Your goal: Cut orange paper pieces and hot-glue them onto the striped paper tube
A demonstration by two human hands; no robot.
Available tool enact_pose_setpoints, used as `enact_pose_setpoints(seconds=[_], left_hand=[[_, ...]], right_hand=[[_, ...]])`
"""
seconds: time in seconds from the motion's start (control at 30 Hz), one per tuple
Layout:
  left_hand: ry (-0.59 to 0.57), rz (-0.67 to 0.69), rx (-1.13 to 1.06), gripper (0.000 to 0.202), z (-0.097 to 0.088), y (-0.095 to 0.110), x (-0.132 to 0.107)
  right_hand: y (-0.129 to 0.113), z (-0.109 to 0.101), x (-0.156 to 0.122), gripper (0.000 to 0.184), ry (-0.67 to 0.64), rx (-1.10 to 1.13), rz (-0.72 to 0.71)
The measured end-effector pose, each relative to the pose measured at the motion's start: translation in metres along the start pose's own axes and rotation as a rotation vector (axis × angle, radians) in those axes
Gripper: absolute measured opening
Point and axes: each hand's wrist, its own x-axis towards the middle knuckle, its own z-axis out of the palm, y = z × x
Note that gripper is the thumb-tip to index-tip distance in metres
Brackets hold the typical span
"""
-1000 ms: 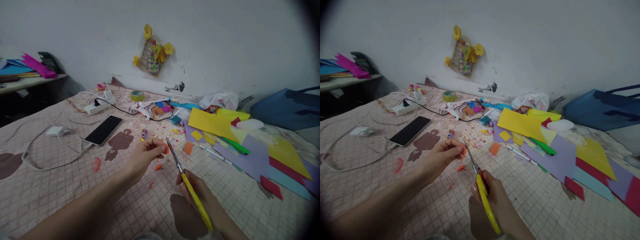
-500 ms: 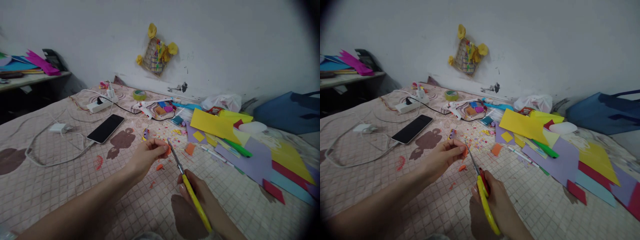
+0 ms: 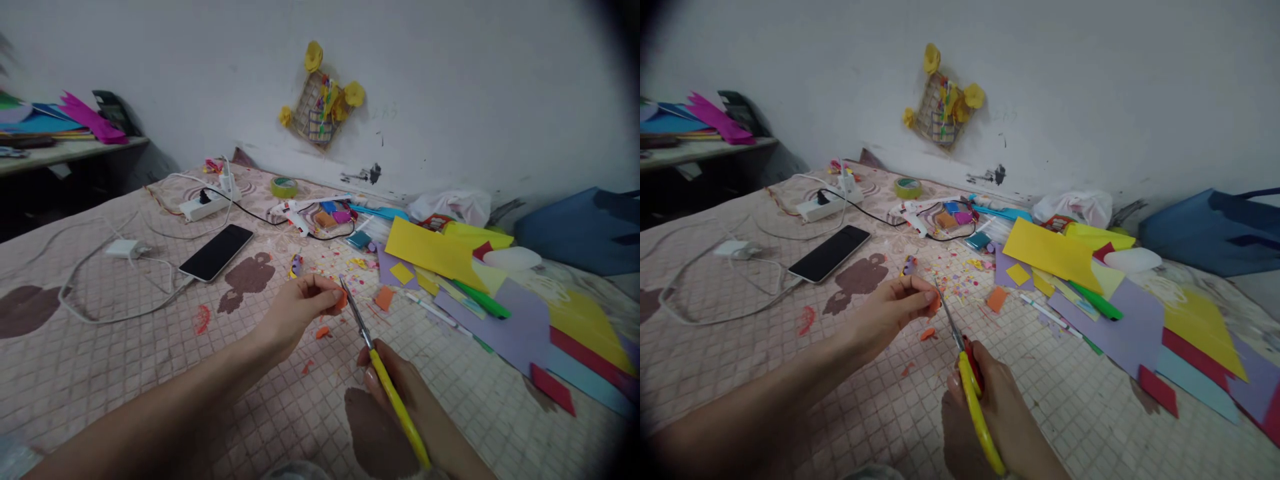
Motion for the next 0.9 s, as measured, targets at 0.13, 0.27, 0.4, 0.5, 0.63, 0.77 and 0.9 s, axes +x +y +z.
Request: enact_pose_setpoints(seconds=[0.13,0.27,0.4,0.5,0.63,0.77,0.9], left_hand=[[0.008,-0.007,-0.011,0.010,0.000,-0.001,0.001],[0.008,-0.007,-0.037,0.009,0.001,-0.002,0.001],[0.019,-0.009,-0.065,0.009,0.001,-0.003,0.002],[0.039,-0.017,-0.067,0.010,0.002,-0.003,0.002],[0.054,-0.016,-0.061,0.011,0.003,-0.004,0.002],[0.055,-0.013,-0.074,0.012,0.002,-0.005,0.002],[0.044,-0.009,-0.062,0.011,0.002,-0.005,0.003]], right_hand=[[0.000,0.001,0.001,0.024,0.009,-0.021,0.005],[0.001,0.002,0.001,0.025,0.011,-0.035,0.016],[0.003,0.003,0.001,0.026,0.006,-0.036,0.030],[0.003,0.004,0.003,0.025,0.015,-0.023,0.031],[0.005,0.005,0.003,0.025,0.016,-0.003,0.020],[0.009,0.004,0.002,0.024,0.016,-0.005,0.037],[0.012,0.005,0.001,0.024,-0.001,0.012,0.038]])
